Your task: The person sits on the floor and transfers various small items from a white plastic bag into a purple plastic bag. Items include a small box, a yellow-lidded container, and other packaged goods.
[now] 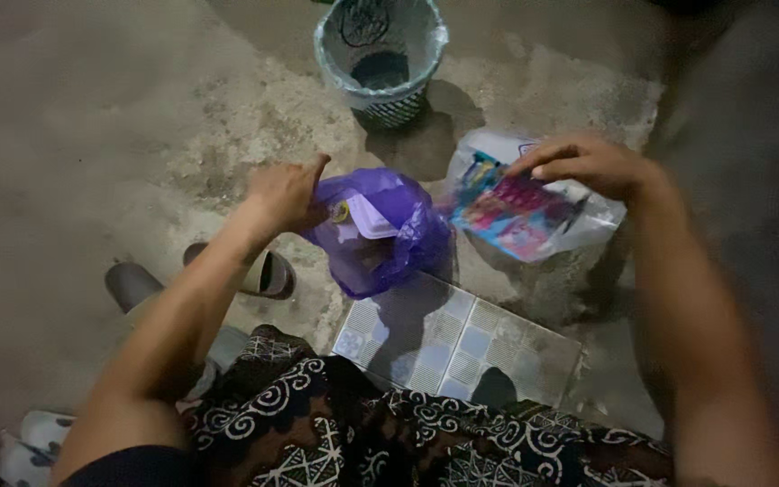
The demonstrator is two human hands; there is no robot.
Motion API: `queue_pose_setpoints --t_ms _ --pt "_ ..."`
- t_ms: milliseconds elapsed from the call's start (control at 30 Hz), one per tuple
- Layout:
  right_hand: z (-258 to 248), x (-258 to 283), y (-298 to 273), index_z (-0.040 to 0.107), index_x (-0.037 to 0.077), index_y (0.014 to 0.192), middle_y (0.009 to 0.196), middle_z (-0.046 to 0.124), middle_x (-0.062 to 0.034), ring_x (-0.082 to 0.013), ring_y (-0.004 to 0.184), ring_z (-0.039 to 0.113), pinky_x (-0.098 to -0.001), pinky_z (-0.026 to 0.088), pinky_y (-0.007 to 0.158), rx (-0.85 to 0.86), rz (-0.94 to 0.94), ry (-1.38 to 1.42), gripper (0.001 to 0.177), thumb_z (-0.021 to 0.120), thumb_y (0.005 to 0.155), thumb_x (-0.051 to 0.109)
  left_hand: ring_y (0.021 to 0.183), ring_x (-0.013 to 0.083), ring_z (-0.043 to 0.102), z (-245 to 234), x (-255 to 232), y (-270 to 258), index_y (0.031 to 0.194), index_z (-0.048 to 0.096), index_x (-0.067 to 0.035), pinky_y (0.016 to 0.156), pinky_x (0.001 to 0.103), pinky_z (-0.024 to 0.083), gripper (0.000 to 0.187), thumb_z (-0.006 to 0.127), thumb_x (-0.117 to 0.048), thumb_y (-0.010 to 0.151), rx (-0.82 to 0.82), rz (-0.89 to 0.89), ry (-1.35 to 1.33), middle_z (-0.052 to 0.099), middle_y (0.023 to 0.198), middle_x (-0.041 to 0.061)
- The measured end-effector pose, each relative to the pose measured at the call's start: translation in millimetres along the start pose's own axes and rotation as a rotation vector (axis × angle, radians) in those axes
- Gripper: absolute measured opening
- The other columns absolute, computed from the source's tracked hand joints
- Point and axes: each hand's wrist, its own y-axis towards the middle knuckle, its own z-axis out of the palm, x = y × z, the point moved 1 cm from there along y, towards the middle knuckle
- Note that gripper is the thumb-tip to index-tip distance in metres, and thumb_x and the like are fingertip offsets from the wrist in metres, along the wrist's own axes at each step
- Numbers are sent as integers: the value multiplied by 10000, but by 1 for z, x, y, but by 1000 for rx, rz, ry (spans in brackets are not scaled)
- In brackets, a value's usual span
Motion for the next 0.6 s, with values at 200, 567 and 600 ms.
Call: queue_pose_setpoints --t_ms 200,567,600 --pt "71 36 48 752 149 1235 1340 710 -104 -280 1247 644 -411 506 1062 263 -138 -14 390 711 869 278 1030 428 697 18 23 11 1457 478 -146 866 502 550 782 811 -341 777 -143 121 -443 729 1080 240" --pt "197 -38 183 674 23 1311 1326 634 -196 -330 1230 608 -405 464 1069 9 -399 -412 470 698 919 282 878 308 763 1 5 -7 1472 465 -160 775 412 584 749 730 -215 774 -47 -13 -726 761 1052 205" --pt "203 -47 192 654 7 1303 1320 627 -202 -335 1210 623 -405 481 1042 -45 -400 -336 493 697 897 283 892 302 754 2 4 -8 1461 484 -160 771 408 582 733 746 -220 779 -87 24 -716 759 1062 207"
